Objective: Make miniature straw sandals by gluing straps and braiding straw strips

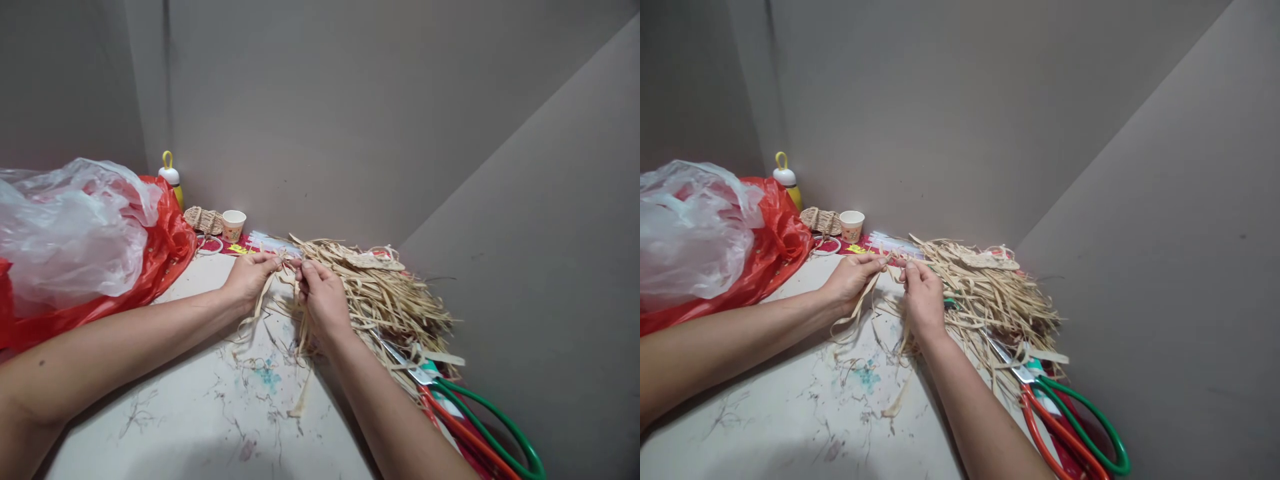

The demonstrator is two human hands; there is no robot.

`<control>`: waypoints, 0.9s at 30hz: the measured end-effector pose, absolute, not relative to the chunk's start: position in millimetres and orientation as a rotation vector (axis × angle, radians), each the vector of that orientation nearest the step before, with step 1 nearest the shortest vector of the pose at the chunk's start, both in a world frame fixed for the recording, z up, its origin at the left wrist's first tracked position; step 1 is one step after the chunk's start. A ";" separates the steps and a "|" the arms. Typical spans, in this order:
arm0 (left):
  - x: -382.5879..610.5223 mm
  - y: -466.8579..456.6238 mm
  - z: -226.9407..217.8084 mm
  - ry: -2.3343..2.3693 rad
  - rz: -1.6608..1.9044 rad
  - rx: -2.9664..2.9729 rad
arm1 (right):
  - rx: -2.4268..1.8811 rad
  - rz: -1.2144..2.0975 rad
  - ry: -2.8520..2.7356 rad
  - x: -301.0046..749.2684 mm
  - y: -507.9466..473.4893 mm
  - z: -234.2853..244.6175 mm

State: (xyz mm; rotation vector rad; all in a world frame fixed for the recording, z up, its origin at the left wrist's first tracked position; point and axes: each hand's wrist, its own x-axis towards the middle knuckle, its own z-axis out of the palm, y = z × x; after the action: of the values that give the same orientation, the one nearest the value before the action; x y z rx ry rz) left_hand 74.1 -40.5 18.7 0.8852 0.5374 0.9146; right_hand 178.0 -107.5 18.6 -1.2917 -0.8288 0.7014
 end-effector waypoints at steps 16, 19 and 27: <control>75.9 -44.6 18.5 0.530 0.952 0.850 | -1.213 0.639 -0.684 167.2 -104.7 14.0; 76.7 -45.0 15.4 0.550 0.971 0.872 | -1.225 0.673 -0.654 167.5 -104.6 14.8; 75.3 -47.8 12.3 0.634 0.959 0.969 | -1.255 0.669 -0.613 167.7 -103.0 11.4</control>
State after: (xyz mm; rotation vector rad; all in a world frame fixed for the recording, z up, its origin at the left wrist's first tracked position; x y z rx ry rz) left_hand 75.3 -47.8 12.3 0.9695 0.6340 0.9592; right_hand 167.7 -103.0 11.4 -1.2548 -0.6135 0.6690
